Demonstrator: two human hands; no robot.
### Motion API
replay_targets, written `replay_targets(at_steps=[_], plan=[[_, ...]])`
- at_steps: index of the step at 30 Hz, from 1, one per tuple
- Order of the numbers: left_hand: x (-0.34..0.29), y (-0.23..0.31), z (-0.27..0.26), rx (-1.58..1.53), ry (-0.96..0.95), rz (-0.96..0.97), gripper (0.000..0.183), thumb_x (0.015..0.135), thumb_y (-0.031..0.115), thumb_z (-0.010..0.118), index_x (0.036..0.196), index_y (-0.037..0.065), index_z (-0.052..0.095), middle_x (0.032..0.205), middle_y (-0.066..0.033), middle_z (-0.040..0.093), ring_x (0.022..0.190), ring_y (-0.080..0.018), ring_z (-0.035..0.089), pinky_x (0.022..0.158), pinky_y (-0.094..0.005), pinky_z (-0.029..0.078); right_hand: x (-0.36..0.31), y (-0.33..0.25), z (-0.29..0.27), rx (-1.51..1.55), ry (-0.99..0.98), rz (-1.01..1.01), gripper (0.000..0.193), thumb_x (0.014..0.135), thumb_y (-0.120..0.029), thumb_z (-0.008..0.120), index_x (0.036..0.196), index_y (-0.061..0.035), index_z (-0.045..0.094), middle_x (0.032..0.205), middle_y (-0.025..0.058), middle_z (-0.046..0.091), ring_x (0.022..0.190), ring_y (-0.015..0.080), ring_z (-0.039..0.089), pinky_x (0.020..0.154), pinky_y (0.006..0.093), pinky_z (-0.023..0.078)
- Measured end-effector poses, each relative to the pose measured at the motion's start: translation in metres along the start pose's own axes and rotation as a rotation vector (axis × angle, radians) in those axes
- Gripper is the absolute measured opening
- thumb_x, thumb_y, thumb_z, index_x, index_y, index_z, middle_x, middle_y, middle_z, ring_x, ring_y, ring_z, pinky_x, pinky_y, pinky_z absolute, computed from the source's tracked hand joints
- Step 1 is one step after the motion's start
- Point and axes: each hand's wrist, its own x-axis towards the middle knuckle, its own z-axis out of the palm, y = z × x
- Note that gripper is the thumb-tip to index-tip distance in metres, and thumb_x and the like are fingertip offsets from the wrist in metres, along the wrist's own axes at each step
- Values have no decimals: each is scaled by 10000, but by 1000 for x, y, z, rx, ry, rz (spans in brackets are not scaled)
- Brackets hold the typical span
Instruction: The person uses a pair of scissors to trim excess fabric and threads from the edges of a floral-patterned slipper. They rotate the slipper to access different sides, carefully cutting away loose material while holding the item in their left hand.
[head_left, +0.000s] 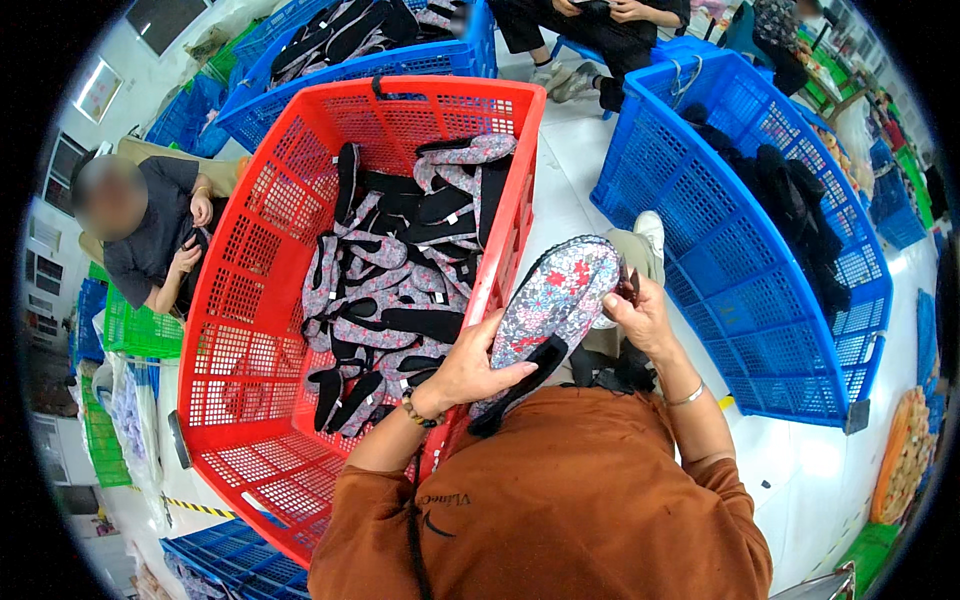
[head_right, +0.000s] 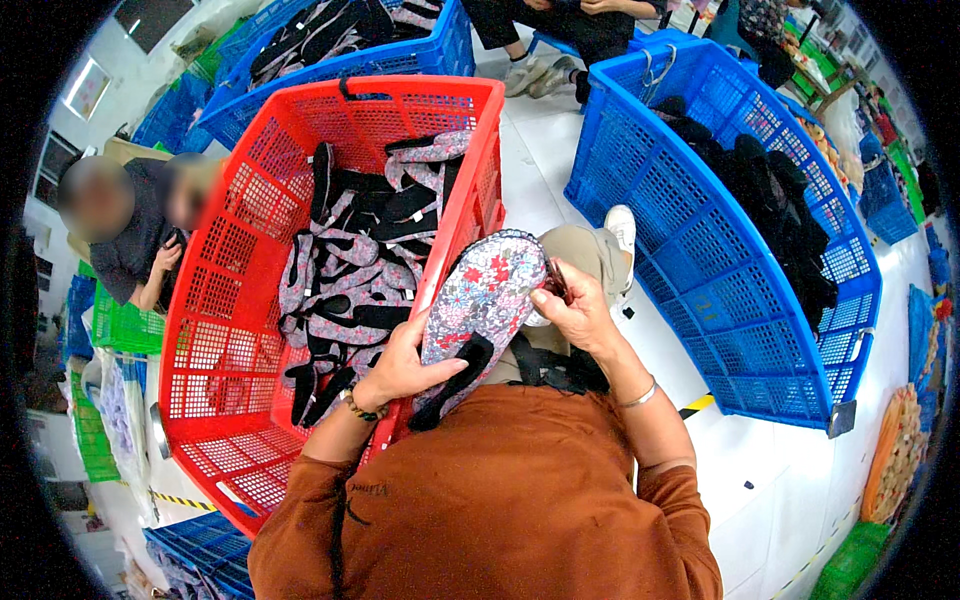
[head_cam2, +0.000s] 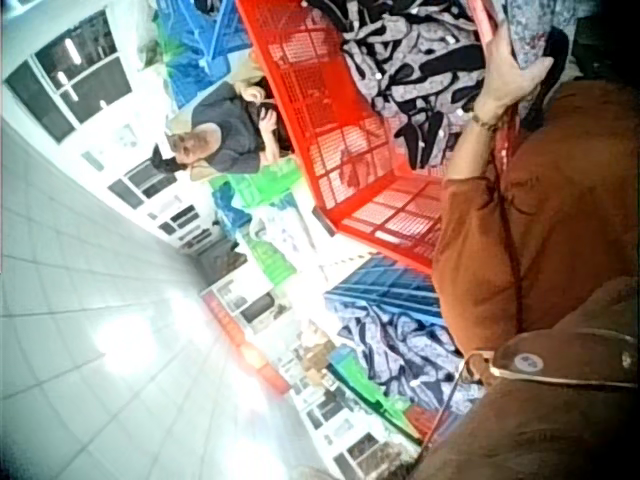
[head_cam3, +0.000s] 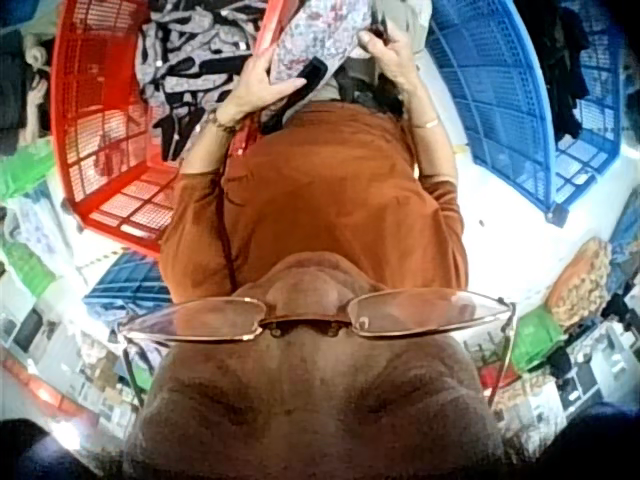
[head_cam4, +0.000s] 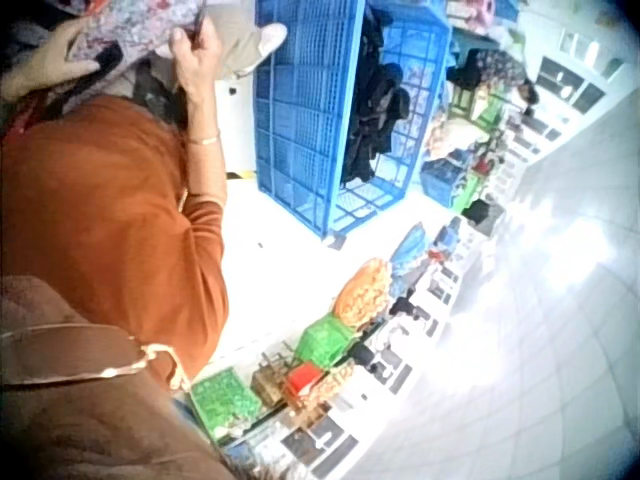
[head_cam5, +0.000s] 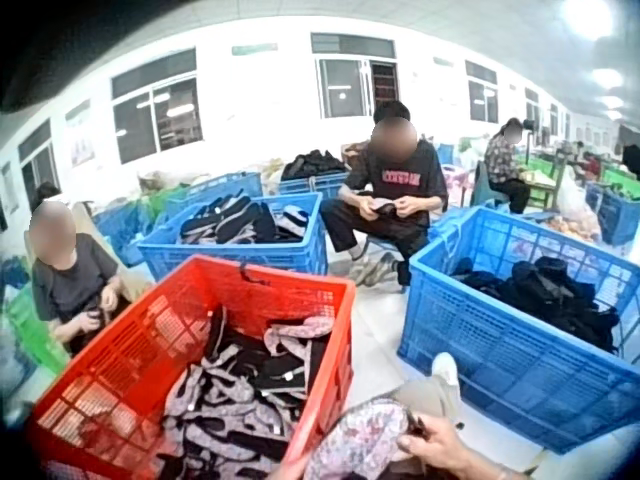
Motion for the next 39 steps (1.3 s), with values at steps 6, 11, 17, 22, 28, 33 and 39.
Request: replay_targets(at_steps=[6, 11, 17, 22, 28, 33, 39], plan=[[13, 25, -2, 351, 28, 108, 501, 677, 110, 688, 1126, -34, 520, 975, -198, 603, 910, -340, 609, 783, -341, 478, 5, -51, -36, -335, 69, -180, 298, 737, -56, 636, 1029, -7, 597, 775, -11, 532, 517, 16, 311, 460, 202, 216], [16, 41, 12, 530, 29, 223, 478, 675, 89, 673, 1115, -27, 529, 988, -207, 602, 903, -364, 600, 774, -368, 479, 19, -106, -25, -738, -103, -595, 401, 625, -29, 729, 1008, -28, 612, 1024, 70, 620, 734, 157, 591, 561, 268, 441], [15, 65, 30, 687, -3, 256, 450, 671, 54, 656, 1099, -16, 535, 973, -196, 607, 895, -357, 605, 768, -370, 483, 2, -124, -32, -872, -190, -521, 181, 633, 22, 664, 789, 7, 575, 783, 97, 609, 697, 270, 590, 598, 310, 465], [13, 78, 38, 780, -44, 313, 464, 673, 50, 618, 1123, -3, 514, 946, -185, 595, 854, -354, 593, 704, -386, 485, -21, -120, -33, -574, -82, -537, 46, 752, 5, 606, 766, -5, 563, 792, 84, 585, 622, 197, 550, 557, 287, 435], [15, 82, 39, 871, 37, 364, 461, 675, 54, 616, 1125, 15, 524, 968, -170, 606, 864, -348, 598, 691, -384, 495, -32, -110, -50, 68, 294, -243, 173, 900, -154, 521, 781, -34, 555, 792, 38, 540, 538, 10, 364, 473, 177, 272], [17, 78, 33, 987, 112, 310, 533, 640, 45, 625, 1155, 4, 493, 970, -166, 590, 831, -341, 596, 672, -387, 491, -43, -98, -43, -790, 242, -392, 201, 815, -194, 536, 790, 3, 566, 665, 103, 468, 560, 208, 468, 535, 304, 380], [27, 63, 28, 1061, 206, 248, 566, 616, 32, 630, 1161, -4, 478, 948, -168, 572, 790, -341, 591, 643, -386, 485, -29, -76, -17, -943, 253, -382, 353, 787, -379, 654, 704, -47, 567, 645, 87, 536, 540, 260, 552, 489, 351, 429]])
